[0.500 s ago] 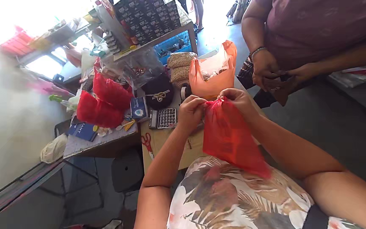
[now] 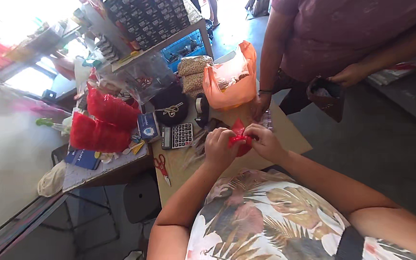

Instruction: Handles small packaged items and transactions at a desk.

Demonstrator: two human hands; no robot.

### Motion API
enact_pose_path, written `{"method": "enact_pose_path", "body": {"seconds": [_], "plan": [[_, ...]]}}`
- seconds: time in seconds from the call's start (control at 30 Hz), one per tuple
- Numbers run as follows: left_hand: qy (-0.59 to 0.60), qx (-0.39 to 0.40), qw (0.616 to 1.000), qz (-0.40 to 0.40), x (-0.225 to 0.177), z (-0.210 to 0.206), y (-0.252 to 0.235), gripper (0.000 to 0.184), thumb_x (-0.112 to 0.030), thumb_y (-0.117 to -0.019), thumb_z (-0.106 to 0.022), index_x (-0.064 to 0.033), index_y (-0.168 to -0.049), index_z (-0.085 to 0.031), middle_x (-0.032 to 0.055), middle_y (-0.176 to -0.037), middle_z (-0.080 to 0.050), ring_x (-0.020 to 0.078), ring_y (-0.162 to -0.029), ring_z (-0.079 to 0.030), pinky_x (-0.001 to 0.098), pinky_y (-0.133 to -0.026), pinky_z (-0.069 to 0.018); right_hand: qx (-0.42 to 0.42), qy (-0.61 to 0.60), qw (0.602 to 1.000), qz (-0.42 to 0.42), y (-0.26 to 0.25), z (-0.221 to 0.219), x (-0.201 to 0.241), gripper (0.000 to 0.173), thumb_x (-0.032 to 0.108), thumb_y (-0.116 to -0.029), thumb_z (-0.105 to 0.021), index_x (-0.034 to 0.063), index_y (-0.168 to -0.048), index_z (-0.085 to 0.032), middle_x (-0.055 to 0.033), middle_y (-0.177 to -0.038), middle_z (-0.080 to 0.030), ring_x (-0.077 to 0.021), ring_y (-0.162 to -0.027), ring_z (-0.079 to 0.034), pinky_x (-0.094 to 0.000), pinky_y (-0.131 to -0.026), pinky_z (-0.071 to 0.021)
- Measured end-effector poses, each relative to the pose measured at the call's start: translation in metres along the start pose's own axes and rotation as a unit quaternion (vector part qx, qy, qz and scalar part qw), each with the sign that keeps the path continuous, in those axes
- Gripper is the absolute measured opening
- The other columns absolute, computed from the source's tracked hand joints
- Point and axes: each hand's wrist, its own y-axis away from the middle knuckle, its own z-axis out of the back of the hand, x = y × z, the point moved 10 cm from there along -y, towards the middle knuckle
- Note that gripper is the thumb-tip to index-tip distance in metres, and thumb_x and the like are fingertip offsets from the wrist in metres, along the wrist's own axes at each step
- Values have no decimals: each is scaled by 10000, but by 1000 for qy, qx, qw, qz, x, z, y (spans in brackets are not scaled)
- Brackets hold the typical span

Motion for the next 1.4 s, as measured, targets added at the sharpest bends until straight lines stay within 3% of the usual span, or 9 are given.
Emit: {"method": "enact_pose_path", "body": {"seconds": [0.1, 0.2, 0.37, 0.53, 0.7, 0.9, 1.13, 1.27, 1.4], "plan": [[13, 127, 987, 100, 20, -36, 29, 264, -209, -828, -839, 6, -894, -700, 140, -862, -718, 285, -773, -706, 475, -731, -593, 47, 35, 987, -147, 19, -20, -35, 225, 114, -1010, -526, -51, -1046, -674, -190, -1016, -678, -271, -986, -661, -444, -889, -532], [65, 244, 947, 197, 42, -69, 57, 198, -165, -898, -754, 15, -978, -754, 153, -945, -746, 280, -857, -715, 455, -813, -587, 58, 8, 968, -244, 28, -32, -53, 210, 115, -1015, -552, -41, -1081, -677, -185, -1021, -679, -269, -980, -659, -445, -891, -528], [101, 139, 959, 226, 55, -70, 73, 163, -131, -815, -759, -10, -921, -790, 142, -957, -753, 279, -917, -692, 466, -858, -550, 59, -63, 955, -283, 27, -41, -57, 234, 78, -999, -590, -45, -1177, -679, -193, -1087, -690, -233, -979, -678, -406, -908, -553], [71, 71, 971, 219, 54, -62, 81, 192, -200, -809, -725, -38, -893, -785, 134, -985, -748, 306, -998, -672, 529, -927, -494, -13, -89, 966, -242, 23, -33, -53, 140, 31, -909, -693, -37, -1023, -734, -143, -965, -706, -144, -832, -677, -316, -792, -583], [44, 50, 967, 244, 54, -57, 83, 177, -195, -810, -716, -52, -902, -765, 99, -964, -748, 280, -1018, -671, 515, -984, -468, -43, -99, 968, -228, 22, -31, -53, 145, 12, -870, -718, 4, -1015, -728, -55, -823, -700, -52, -702, -642, -234, -688, -561], [73, 63, 952, 290, 58, -61, 81, 123, -137, -808, -699, -19, -820, -732, 149, -966, -726, 326, -1043, -659, 529, -957, -487, -17, -15, 990, -141, 26, -29, -44, 127, 37, -871, -696, -26, -970, -746, -155, -936, -725, -220, -852, -701, -385, -786, -586], [80, 174, 919, 343, 95, -68, 79, 188, -49, -952, -623, 68, -1077, -701, 226, -1116, -698, 338, -1072, -678, 490, -963, -545, 63, -12, 983, -173, 29, -36, -68, 200, 143, -928, -628, -36, -982, -699, -139, -934, -666, -175, -818, -635, -355, -726, -542], [47, 49, 814, 578, 206, -28, 150, 367, -102, -1040, -521, 89, -1352, -557, 276, -1247, -659, 365, -1141, -665, 505, -1001, -532, 106, -1, 980, -167, 25, -28, -82, 252, 188, -931, -583, -31, -977, -698, -96, -896, -675, -71, -774, -615, -240, -697, -519], [-17, -85, 676, 732, 273, 35, 235, 464, -137, -1031, -563, 46, -1449, -480, 267, -1296, -648, 390, -1218, -631, 543, -1052, -492, 122, 31, 978, -165, 27, -27, -81, 278, 197, -923, -563, -41, -976, -697, -102, -895, -668, -49, -784, -596, -205, -697, -489]]}}
